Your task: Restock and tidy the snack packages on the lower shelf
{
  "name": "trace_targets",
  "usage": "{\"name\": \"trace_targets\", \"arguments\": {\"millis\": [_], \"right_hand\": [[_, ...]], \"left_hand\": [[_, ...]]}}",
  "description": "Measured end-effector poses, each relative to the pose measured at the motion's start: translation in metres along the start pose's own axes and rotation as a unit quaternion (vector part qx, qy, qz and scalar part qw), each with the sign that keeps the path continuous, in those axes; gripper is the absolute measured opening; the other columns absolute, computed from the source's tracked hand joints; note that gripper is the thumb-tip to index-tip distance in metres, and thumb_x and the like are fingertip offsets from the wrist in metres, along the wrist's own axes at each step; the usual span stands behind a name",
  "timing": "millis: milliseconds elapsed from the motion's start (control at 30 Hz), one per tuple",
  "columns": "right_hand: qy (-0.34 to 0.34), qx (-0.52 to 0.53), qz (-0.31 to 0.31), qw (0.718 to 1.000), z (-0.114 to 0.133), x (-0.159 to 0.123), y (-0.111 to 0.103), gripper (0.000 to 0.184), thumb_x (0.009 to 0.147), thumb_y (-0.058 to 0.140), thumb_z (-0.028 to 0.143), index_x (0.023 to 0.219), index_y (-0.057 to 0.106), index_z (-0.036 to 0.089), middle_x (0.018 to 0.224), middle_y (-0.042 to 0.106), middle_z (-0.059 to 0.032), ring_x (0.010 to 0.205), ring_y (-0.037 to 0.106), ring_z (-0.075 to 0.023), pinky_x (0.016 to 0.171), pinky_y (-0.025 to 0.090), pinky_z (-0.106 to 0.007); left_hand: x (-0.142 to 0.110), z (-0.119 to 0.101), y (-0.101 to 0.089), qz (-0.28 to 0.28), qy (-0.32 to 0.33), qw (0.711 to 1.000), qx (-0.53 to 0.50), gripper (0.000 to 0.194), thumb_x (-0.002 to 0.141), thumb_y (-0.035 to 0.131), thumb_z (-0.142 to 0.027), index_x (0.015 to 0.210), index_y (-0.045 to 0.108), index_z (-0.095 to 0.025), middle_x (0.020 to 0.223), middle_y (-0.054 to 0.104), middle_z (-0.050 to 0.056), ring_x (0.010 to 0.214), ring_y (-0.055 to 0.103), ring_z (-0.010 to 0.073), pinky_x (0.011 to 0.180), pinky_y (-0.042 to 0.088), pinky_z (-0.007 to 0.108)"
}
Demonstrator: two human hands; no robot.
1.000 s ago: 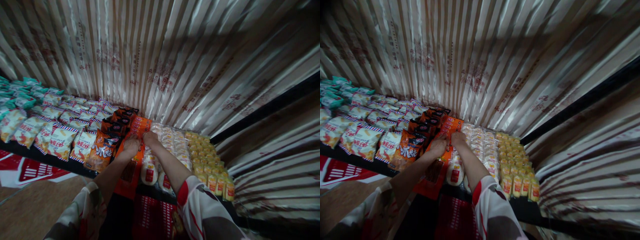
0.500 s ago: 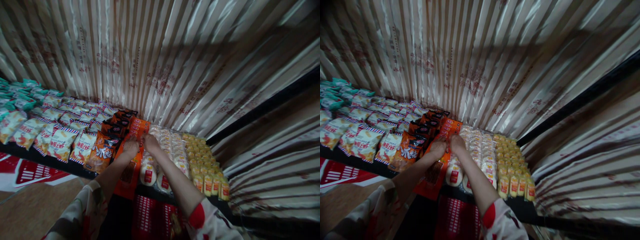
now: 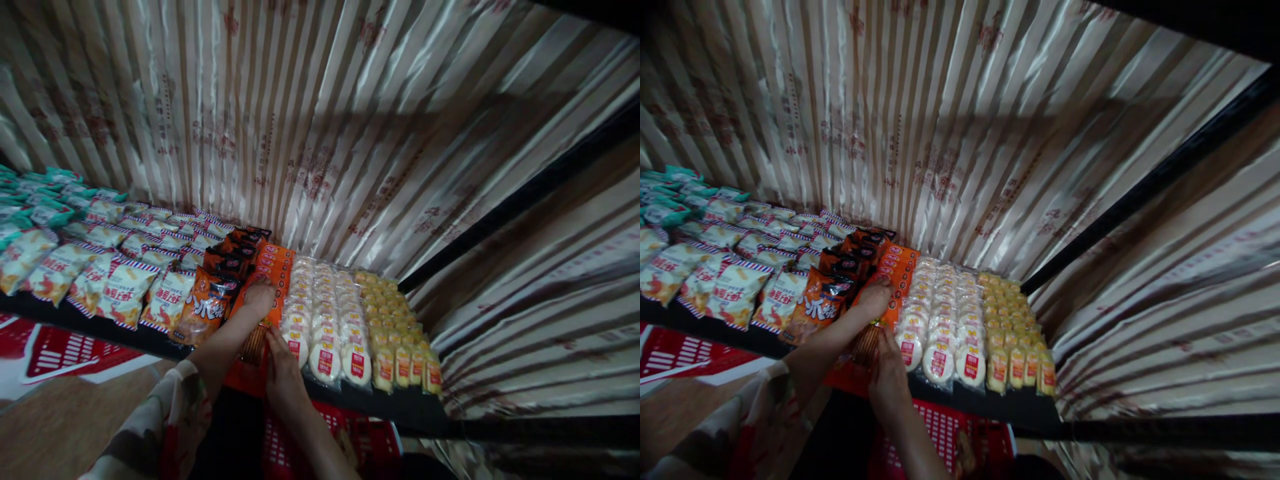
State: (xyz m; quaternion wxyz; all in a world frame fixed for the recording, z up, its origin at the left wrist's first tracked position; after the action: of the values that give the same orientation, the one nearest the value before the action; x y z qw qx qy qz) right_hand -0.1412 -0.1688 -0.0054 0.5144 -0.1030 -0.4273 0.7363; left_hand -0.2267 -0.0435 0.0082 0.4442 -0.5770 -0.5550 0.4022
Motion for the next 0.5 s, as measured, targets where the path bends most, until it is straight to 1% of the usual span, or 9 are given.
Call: {"name": "trace_targets", "arguments": {"millis": [67,133,233,333,433,500], "right_hand": [[-0.002,0.011,-0.006,1.000,-0.001,-0.001,0.003,0.048,0.084,0.032,0.011,0.128,0.048,0.002,0.133,0.047,-0.0214,0.128,0.040,-0.0255,0.105,0.037,-0.047],[0.012,0.022,-0.007,1.000,-0.002,0.000,0.005,0.049,0.083,0.033,0.011,0.128,0.048,0.002,0.133,0.047,-0.0206,0.128,0.040,-0.0256,0.105,0.036,-0.047],[0.060,0.057,-0.012,0.997,-0.005,0.004,0.005,0.048,0.086,0.032,0.018,0.127,0.049,0.002,0.132,0.049,-0.0203,0.129,0.040,-0.0256,0.107,0.033,-0.046],[0.123,0.116,-0.025,0.985,-0.006,0.006,0.002,0.051,0.089,0.030,0.027,0.131,0.045,0.002,0.134,0.047,-0.0197,0.128,0.040,-0.0242,0.109,0.030,-0.044],[0.180,0.160,-0.039,0.970,-0.007,0.006,-0.001,0.056,0.090,0.030,0.037,0.134,0.041,0.004,0.139,0.042,-0.0175,0.130,0.037,-0.0223,0.110,0.027,-0.041],[0.192,0.171,-0.046,0.965,-0.005,0.007,-0.004,0.058,0.090,0.031,0.041,0.134,0.040,0.005,0.140,0.040,-0.0167,0.131,0.036,-0.0220,0.111,0.025,-0.041]], "left_hand": [[-0.009,0.001,-0.005,-0.011,-0.013,1.000,-0.003,0.029,0.082,0.045,-0.009,0.102,0.065,-0.010,0.112,0.061,0.016,0.107,0.055,0.0237,0.092,0.042,0.034],[-0.020,0.003,-0.007,-0.022,-0.028,0.999,-0.005,0.032,0.082,0.042,-0.007,0.104,0.064,-0.010,0.114,0.061,0.015,0.108,0.055,0.0223,0.094,0.041,0.033],[-0.040,0.007,-0.005,-0.041,-0.050,0.998,-0.010,0.040,0.081,0.037,-0.004,0.114,0.059,-0.010,0.122,0.058,0.013,0.115,0.050,0.0191,0.100,0.037,0.029],[-0.059,0.008,0.002,-0.051,-0.057,0.997,-0.019,0.040,0.082,0.037,-0.006,0.115,0.058,-0.011,0.125,0.057,0.010,0.119,0.048,0.0178,0.102,0.036,0.026],[-0.073,0.003,0.009,-0.057,-0.039,0.997,-0.018,0.041,0.086,0.036,-0.013,0.122,0.055,-0.013,0.134,0.050,0.009,0.129,0.038,0.0206,0.107,0.030,0.032],[-0.079,0.000,0.014,-0.068,-0.019,0.997,-0.010,0.044,0.087,0.035,-0.019,0.129,0.049,-0.015,0.140,0.043,0.008,0.134,0.029,0.0236,0.110,0.026,0.038]]}}
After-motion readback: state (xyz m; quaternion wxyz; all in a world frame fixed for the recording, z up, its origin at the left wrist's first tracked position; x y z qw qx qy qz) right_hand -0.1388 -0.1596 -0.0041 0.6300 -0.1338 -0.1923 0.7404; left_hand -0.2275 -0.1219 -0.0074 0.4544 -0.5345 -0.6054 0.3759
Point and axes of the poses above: each hand's wrist, its own x-axis towards the middle knuckle, its own y-axis out of the palm, z = x × y, the point moved 10 cm from there along x, towards the middle knuckle
